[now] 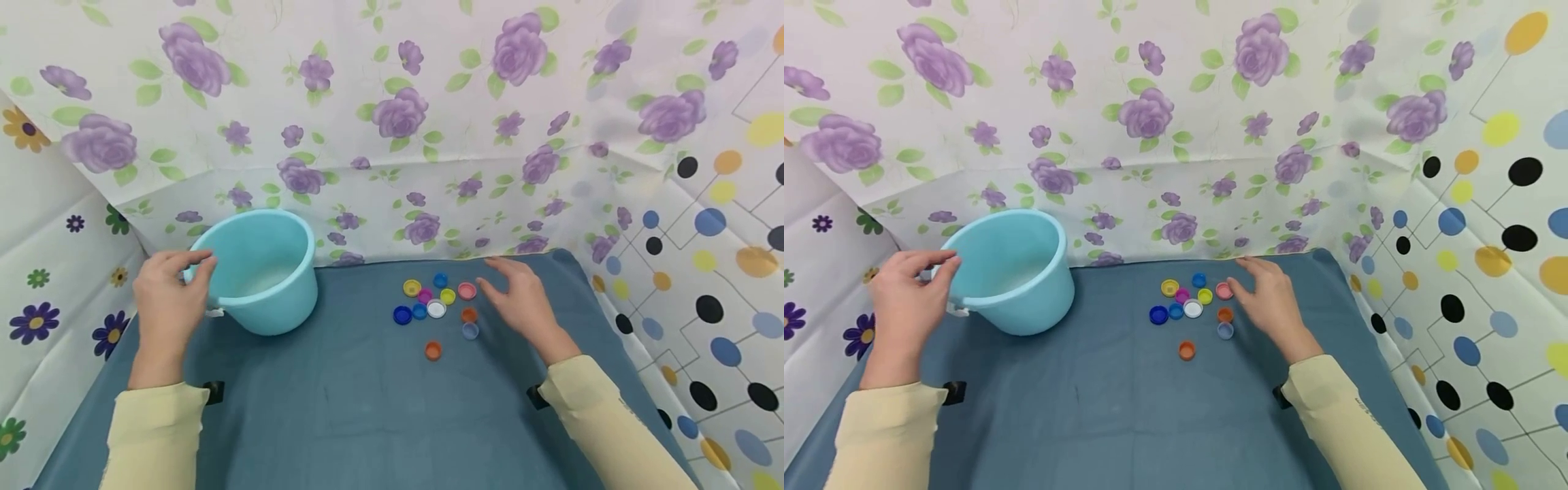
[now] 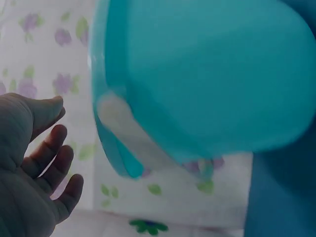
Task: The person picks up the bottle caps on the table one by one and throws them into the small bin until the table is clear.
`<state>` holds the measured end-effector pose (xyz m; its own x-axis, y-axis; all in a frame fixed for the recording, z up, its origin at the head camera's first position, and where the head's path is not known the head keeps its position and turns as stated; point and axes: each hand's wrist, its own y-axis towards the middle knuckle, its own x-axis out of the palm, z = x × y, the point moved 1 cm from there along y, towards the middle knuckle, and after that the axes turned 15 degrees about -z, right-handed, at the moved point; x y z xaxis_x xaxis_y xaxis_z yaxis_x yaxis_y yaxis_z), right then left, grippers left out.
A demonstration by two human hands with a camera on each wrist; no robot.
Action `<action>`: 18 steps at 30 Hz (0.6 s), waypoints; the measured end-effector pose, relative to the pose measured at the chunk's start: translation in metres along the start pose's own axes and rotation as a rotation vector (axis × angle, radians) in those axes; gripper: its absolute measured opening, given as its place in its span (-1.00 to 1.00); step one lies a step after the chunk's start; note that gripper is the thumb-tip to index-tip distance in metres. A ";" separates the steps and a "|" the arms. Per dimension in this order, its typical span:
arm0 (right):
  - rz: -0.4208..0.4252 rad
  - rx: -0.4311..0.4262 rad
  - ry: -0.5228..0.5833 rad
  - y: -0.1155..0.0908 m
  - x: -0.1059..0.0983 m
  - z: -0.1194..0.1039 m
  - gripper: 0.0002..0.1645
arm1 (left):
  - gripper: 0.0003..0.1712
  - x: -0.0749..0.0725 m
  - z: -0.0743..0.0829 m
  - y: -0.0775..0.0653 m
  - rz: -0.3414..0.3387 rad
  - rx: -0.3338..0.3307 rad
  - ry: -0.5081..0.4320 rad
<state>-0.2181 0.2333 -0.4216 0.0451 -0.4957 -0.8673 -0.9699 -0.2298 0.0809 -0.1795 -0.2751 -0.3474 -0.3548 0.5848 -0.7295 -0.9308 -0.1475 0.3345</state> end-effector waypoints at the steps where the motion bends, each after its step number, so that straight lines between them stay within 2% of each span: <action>1: -0.004 0.003 0.004 0.000 0.001 0.001 -0.42 | -0.63 -0.001 -0.006 0.000 0.011 -0.028 0.002; 4: -0.017 0.014 0.013 0.000 0.004 0.005 -0.42 | -0.62 -0.003 -0.020 -0.002 0.021 -0.103 -0.002; 7: -0.028 0.033 0.020 0.000 0.006 0.009 -0.42 | -0.61 -0.004 -0.030 -0.002 0.010 -0.146 -0.027; 13: -0.038 0.055 0.028 -0.001 0.010 0.019 -0.42 | -0.55 -0.002 -0.041 -0.004 -0.036 -0.222 -0.096; 18: -0.041 0.055 0.027 0.001 0.012 0.024 -0.42 | -0.50 -0.001 -0.049 -0.005 -0.059 -0.283 -0.103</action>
<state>-0.2242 0.2473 -0.4440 0.0907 -0.5098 -0.8555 -0.9787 -0.2043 0.0179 -0.1786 -0.3138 -0.3780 -0.3019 0.6750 -0.6733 -0.9423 -0.3183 0.1034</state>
